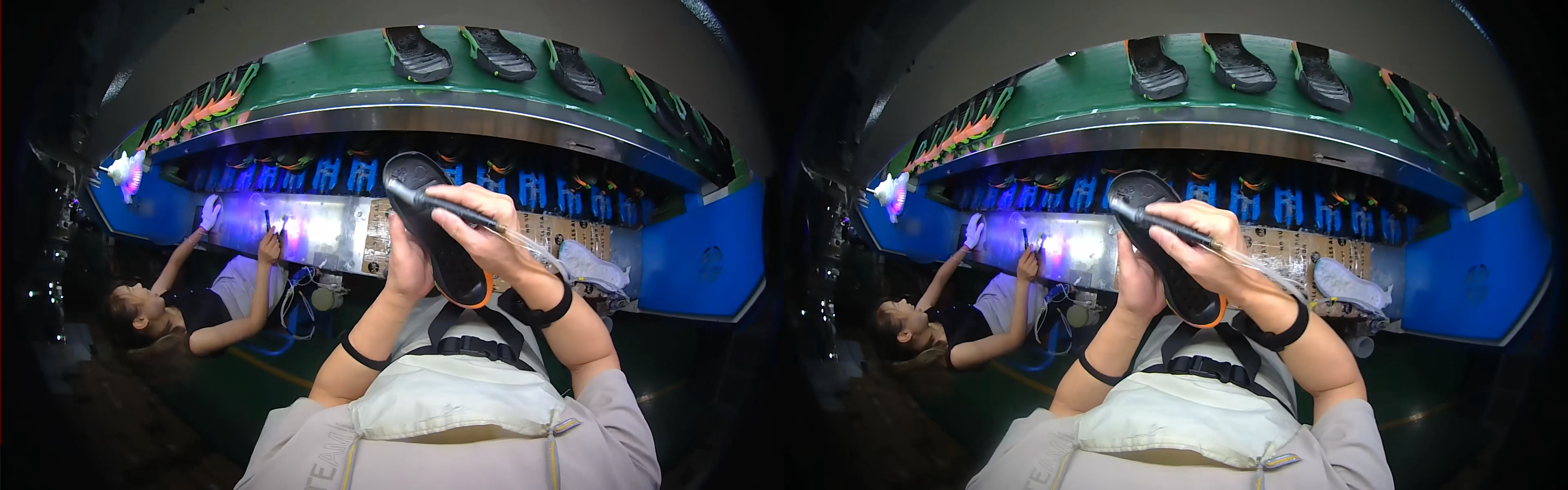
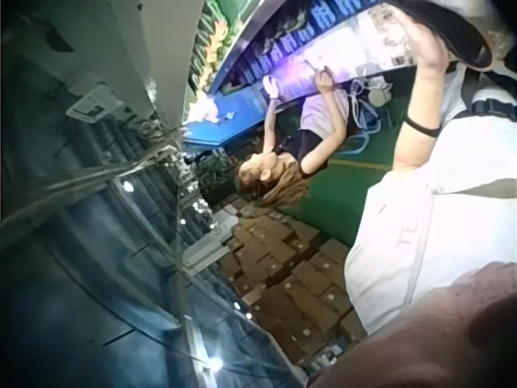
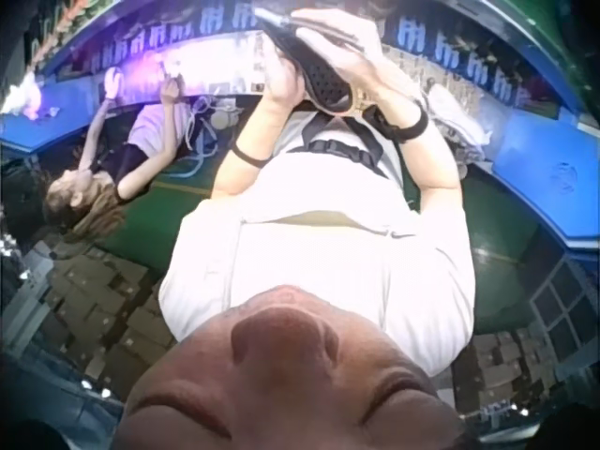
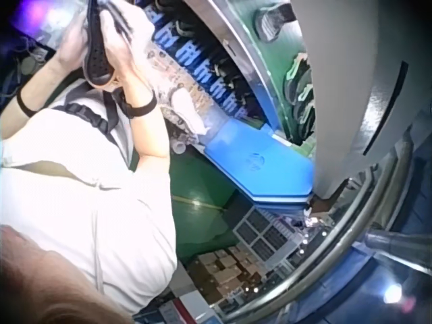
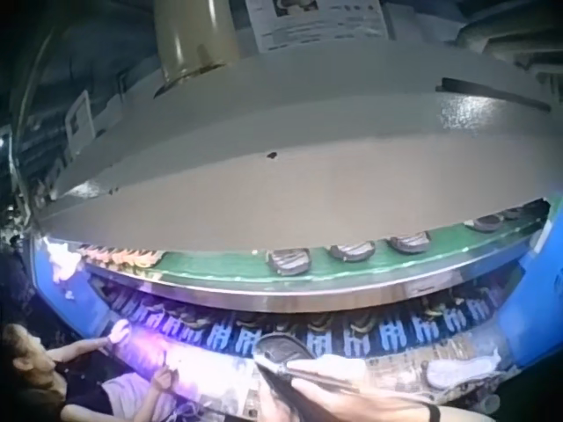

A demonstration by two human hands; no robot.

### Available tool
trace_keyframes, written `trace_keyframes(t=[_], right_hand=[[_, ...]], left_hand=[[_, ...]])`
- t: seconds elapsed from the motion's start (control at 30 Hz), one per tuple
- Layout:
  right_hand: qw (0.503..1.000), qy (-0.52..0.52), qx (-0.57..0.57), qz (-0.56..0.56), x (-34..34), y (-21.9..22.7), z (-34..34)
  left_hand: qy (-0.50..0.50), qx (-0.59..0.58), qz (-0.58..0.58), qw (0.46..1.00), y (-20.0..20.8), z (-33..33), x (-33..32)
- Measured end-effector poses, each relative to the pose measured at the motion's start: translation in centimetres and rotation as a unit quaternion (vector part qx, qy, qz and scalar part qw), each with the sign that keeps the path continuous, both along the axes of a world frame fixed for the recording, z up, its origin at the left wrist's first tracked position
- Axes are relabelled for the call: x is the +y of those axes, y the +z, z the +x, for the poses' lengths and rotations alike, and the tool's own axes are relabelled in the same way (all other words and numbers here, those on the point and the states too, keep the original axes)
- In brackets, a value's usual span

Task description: Apply adhesive to shoe soles using a specialized brush dispenser on a factory assembly line.

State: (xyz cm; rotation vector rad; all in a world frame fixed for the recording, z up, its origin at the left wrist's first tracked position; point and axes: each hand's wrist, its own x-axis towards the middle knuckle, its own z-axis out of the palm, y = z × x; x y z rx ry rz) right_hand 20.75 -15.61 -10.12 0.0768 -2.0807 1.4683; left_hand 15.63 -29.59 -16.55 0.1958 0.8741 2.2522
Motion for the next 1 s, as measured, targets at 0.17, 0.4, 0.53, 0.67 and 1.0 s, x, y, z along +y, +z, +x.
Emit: trace_keyframes(t=[0.17, 0.4, 0.53, 0.67, 1.0], right_hand=[[0.967, 0.097, -0.114, -0.208, 2.3, 0.3, 0.2], [0.982, 0.169, -0.072, -0.034, 2.3, 2.8, 0.7], [0.969, 0.106, 0.029, 0.221, 1.1, 2.4, 0.4], [0.986, 0.168, -0.015, -0.012, -0.3, 3.0, 1.3], [0.980, 0.171, -0.030, 0.098, -1.0, 4.8, 1.4]], left_hand=[[-0.052, -0.057, 0.067, 0.995, 0.4, -1.4, -1.3], [-0.006, 0.003, 0.095, 0.995, 0.6, -3.1, -1.9], [-0.016, -0.042, 0.199, 0.979, 2.0, -3.6, -1.6], [-0.034, -0.078, 0.182, 0.980, 3.1, -4.7, -2.5], [-0.006, -0.001, 0.230, 0.973, 5.2, -8.2, -4.2]])
